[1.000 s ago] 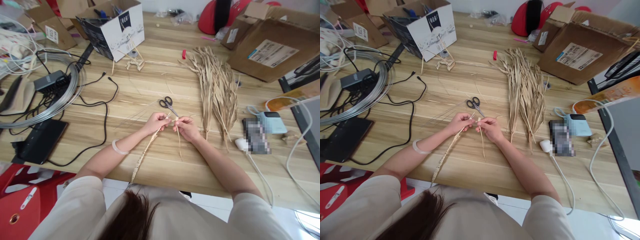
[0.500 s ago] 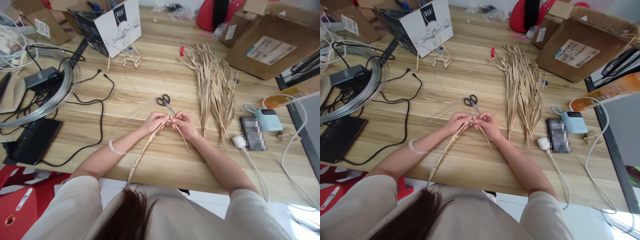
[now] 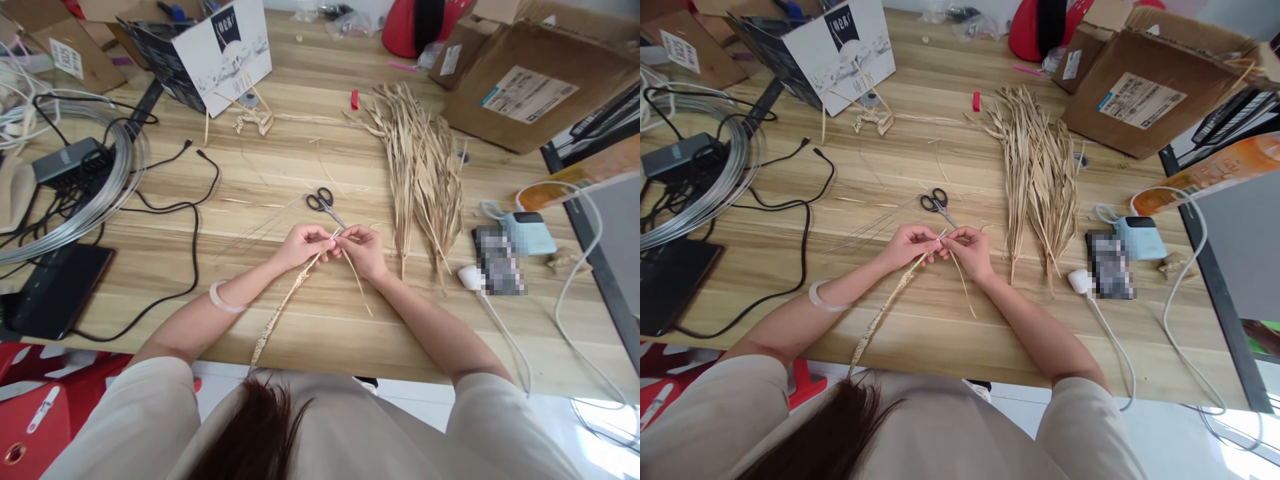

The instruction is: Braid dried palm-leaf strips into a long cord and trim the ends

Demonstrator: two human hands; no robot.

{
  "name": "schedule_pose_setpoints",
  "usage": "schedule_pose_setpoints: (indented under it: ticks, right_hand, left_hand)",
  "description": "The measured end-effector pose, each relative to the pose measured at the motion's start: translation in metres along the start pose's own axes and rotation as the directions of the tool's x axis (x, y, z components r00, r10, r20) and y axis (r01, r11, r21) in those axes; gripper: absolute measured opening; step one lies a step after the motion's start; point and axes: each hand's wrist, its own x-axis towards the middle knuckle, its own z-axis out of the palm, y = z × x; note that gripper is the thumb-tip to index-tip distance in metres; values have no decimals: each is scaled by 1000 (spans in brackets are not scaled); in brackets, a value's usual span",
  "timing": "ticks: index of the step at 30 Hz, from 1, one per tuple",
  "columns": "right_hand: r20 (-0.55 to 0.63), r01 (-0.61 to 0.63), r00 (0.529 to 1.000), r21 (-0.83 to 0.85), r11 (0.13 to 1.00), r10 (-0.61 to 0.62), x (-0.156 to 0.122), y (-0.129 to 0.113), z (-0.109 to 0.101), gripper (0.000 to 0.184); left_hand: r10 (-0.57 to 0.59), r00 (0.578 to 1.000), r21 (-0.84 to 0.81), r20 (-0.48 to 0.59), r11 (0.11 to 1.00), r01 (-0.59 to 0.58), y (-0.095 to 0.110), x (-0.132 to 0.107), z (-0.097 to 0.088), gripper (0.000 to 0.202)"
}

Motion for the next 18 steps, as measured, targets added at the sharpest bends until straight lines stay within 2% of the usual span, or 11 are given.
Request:
schedule_pose_setpoints:
  ticks: [5,13,16,18]
  right_hand:
    - [-71,92,992,-151,984,-104,-3,1,-1,29]
    - [-50,123,990,-200,972,-135,-3,5,-1,28]
    - [-32,200,976,-272,941,-217,-4,10,-4,23]
    - [-13,277,953,-374,885,-304,-4,12,-6,17]
  left_hand:
    - [-23,1000,56,-1,998,23,0,1,-1,33]
    - [-46,999,56,21,997,45,-2,2,-2,32]
    - [-49,999,59,19,997,47,-3,3,-2,32]
    - [-51,999,54,9,997,51,-3,3,-2,31]
